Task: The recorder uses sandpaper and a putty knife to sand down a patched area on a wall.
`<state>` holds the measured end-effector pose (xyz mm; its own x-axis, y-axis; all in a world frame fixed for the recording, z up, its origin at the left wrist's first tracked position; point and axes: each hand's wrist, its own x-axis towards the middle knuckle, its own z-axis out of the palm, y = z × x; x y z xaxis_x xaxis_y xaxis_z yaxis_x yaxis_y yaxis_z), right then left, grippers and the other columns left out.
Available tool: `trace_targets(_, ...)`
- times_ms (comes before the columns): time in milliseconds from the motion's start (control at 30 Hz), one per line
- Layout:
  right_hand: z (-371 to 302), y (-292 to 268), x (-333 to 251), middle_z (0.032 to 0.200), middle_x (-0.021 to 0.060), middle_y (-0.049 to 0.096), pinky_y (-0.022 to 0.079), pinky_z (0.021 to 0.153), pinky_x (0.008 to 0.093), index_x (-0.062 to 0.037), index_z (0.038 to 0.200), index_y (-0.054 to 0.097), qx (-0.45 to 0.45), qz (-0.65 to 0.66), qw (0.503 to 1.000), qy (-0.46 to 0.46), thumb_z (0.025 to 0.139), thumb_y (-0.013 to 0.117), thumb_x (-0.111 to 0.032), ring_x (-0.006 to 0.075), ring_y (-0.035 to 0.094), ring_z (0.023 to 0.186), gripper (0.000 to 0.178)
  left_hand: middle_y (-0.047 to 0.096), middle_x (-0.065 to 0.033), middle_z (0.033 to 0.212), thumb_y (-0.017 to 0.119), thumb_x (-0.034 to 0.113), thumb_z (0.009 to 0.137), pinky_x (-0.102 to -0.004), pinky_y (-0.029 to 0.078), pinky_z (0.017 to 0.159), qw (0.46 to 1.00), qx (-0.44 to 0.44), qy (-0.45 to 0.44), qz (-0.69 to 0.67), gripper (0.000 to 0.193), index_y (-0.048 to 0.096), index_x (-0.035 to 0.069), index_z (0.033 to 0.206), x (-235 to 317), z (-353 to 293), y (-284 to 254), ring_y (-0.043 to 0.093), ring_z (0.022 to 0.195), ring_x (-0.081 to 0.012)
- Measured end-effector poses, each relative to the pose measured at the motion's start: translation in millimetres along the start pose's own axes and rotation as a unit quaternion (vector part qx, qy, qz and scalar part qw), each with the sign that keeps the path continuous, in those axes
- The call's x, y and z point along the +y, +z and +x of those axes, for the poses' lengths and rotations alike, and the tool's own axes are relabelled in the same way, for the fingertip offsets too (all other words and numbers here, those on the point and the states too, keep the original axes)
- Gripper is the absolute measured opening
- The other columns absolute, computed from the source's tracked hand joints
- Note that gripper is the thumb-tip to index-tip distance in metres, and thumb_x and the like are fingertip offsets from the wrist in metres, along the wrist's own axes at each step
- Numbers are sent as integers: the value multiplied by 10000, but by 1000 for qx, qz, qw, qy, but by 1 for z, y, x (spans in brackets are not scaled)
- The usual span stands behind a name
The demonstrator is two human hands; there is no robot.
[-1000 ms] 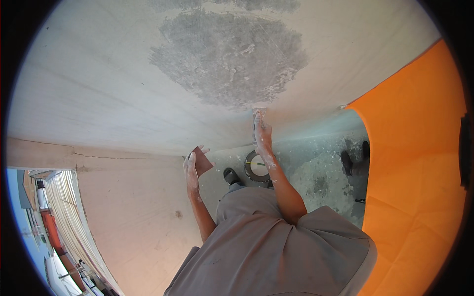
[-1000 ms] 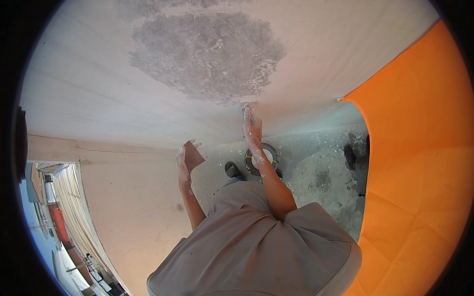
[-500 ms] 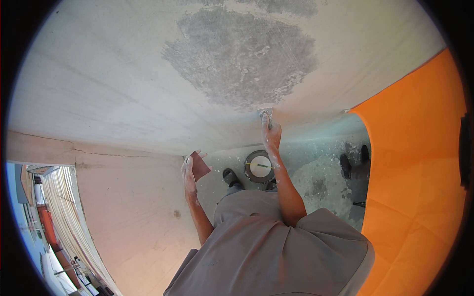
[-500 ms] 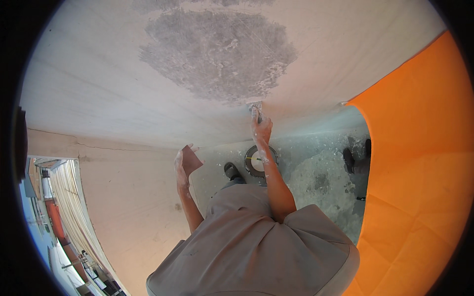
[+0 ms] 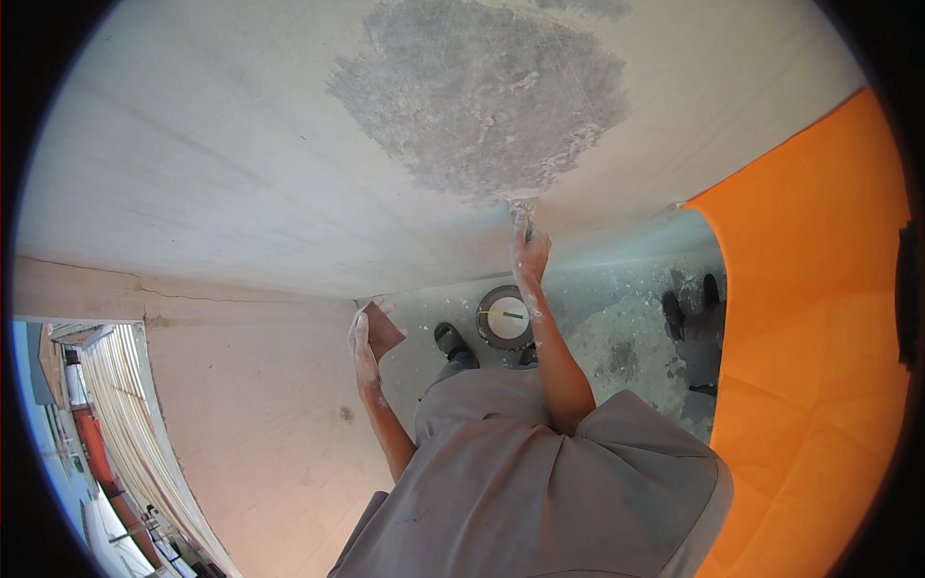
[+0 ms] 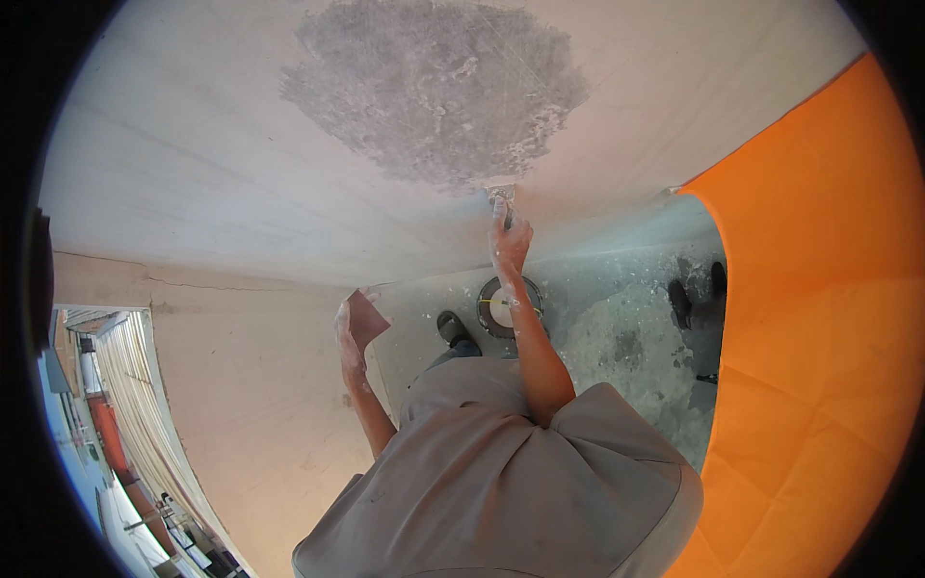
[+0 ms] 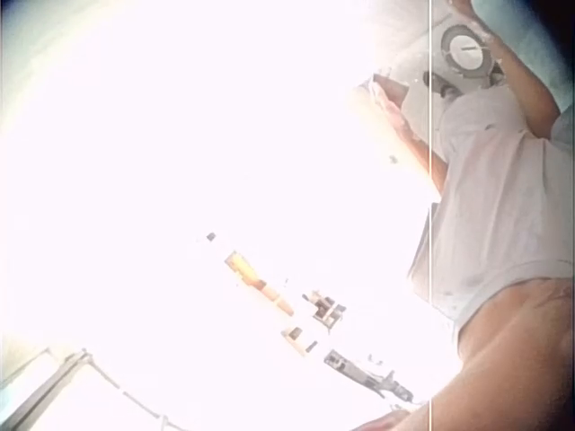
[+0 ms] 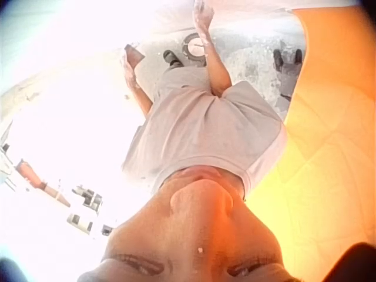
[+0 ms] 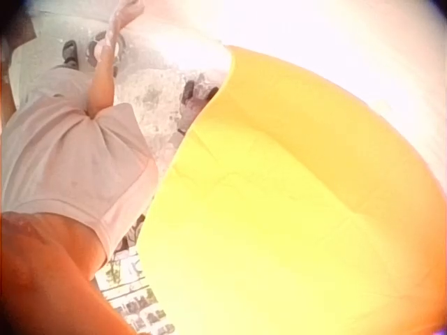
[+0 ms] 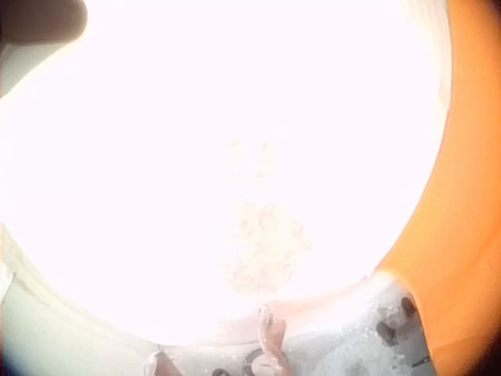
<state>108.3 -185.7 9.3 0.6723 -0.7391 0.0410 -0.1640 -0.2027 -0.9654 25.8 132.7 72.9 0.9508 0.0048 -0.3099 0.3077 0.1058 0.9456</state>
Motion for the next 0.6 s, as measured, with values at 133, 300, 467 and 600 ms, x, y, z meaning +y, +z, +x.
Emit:
trace_targets(133,8,-6,21,586,208,594,451,587,499,91,751,639,-46,-4,998,37,1054,551,-491,279,594,538,662,647,-210,1309,470,565,1047,-487,619,888,1000,10,-2,1,711,520,-17,1452,3,-6,-1,662,1150,-300)
trace_targets(300,-11,-8,-19,490,-10,423,297,394,342,-111,682,551,-179,281,907,258,1041,555,-581,124,392,389,592,671,-196,1265,476,541,1051,-462,616,849,999,39,26,-13,679,539,-21,1426,11,-8,-8,691,1015,-300)
trace_targets(467,-10,-15,-35,545,-87,287,197,368,257,-186,690,407,-245,404,819,326,1011,560,-638,61,284,382,575,696,-178,1218,481,504,1060,-432,604,794,997,54,33,-42,630,566,-26,1390,6,-10,-14,722,852,-300)
trace_targets(600,-17,-4,-29,509,-77,319,208,375,278,-191,655,416,-197,385,847,310,1019,545,-644,76,288,370,595,699,-177,1214,478,505,1061,-430,608,798,998,51,14,-37,628,563,-22,1392,-3,-13,-20,724,859,-300)
